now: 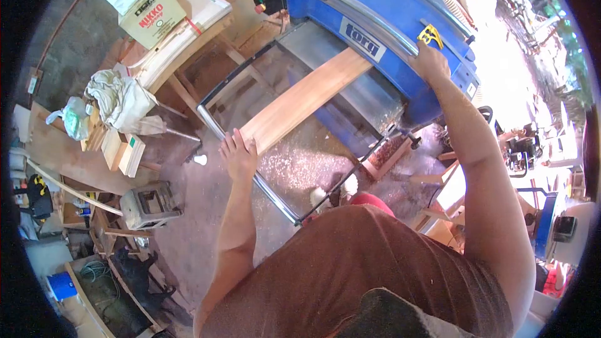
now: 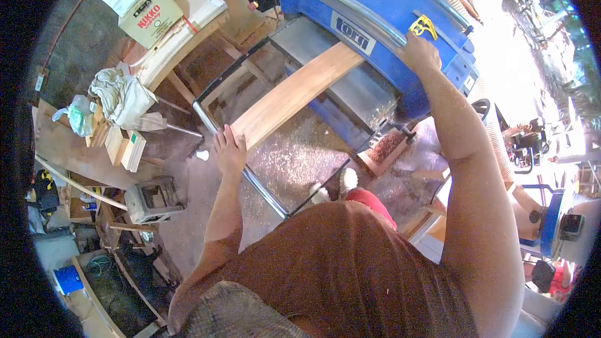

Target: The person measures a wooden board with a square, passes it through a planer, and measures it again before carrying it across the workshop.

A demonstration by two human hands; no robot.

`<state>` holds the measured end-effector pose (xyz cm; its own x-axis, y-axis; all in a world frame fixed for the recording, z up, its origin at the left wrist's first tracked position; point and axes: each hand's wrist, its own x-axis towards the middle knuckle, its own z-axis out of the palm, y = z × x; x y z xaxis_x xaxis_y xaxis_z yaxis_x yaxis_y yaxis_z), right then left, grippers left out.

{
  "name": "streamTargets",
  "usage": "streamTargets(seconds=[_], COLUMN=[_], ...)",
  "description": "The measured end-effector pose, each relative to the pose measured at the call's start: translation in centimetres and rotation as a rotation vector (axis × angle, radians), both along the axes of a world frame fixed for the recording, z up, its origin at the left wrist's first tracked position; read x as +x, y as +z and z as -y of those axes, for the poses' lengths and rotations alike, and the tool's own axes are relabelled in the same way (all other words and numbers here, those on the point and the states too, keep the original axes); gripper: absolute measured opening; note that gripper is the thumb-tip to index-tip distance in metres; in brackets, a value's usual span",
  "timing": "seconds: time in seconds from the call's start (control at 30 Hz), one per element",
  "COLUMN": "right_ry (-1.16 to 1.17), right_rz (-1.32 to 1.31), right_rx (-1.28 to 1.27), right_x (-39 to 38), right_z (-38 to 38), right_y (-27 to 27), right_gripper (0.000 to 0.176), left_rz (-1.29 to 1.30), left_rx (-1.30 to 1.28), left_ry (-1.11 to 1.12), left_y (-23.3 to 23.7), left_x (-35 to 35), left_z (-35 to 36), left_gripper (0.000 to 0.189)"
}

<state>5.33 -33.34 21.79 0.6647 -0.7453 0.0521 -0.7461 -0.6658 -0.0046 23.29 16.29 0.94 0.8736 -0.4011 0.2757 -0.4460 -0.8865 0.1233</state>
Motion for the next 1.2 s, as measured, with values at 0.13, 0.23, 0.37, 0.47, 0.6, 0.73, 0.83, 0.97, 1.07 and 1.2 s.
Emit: streamTargets(seconds=[0.13, 0.23, 0.37, 0.47, 0.6, 0.73, 0.83, 0.97, 1.07, 1.2], right_ry=[0.006, -0.048, -0.056, -0.043, -0.034, -0.033, -0.012, -0.014, -0.012, 0.003], right_rz=[0.014, 0.013, 0.035, 0.046, 0.051, 0.066, 0.059, 0.052, 0.077, 0.078], right_rx=[0.024, 0.068, 0.083, 0.056, 0.067, 0.059, 0.035, 0.034, 0.037, 0.036], right_x=[-0.3, -0.4, -0.6, -0.8, -0.9, -1.0, -0.9, -1.0, -1.1, -1.2], right_z=[-0.2, -0.4, -0.4, -0.4, -0.7, -0.9, -0.3, 0.2, -0.3, -0.3], right_y=[0.4, 0.6, 0.8, 0.7, 0.7, 0.9, 0.2, -0.5, 0.1, -0.1], right_gripper=[0.047, 0.048, 0.044, 0.04, 0.038, 0.034, 0.033, 0.033, 0.033, 0.033], left_rz=[-0.076, -0.128, -0.145, -0.16, -0.161, -0.153, -0.143, -0.16, -0.161, -0.17], left_rx=[-0.029, -0.039, -0.045, 0.001, 0.01, 0.002, 0.04, 0.145, 0.158, 0.122], left_ry=[-0.007, 0.001, 0.007, 0.017, 0.007, -0.003, 0.001, 0.008, -0.058, -0.129], left_y=[0.9, 1.0, 1.4, 1.7, 1.1, 0.9, 1.0, 2.3, 1.9, 1.4], left_x=[-0.1, -0.4, -0.7, -0.8, -0.5, -0.6, -0.7, -1.4, -1.3, -1.6], left_z=[1.4, 2.2, 3.5, 4.4, 5.4, 6.4, 7.3, 8.6, 8.9, 9.4], left_gripper=[0.064, 0.065, 0.066, 0.066, 0.067, 0.067, 0.067, 0.071, 0.075, 0.08])
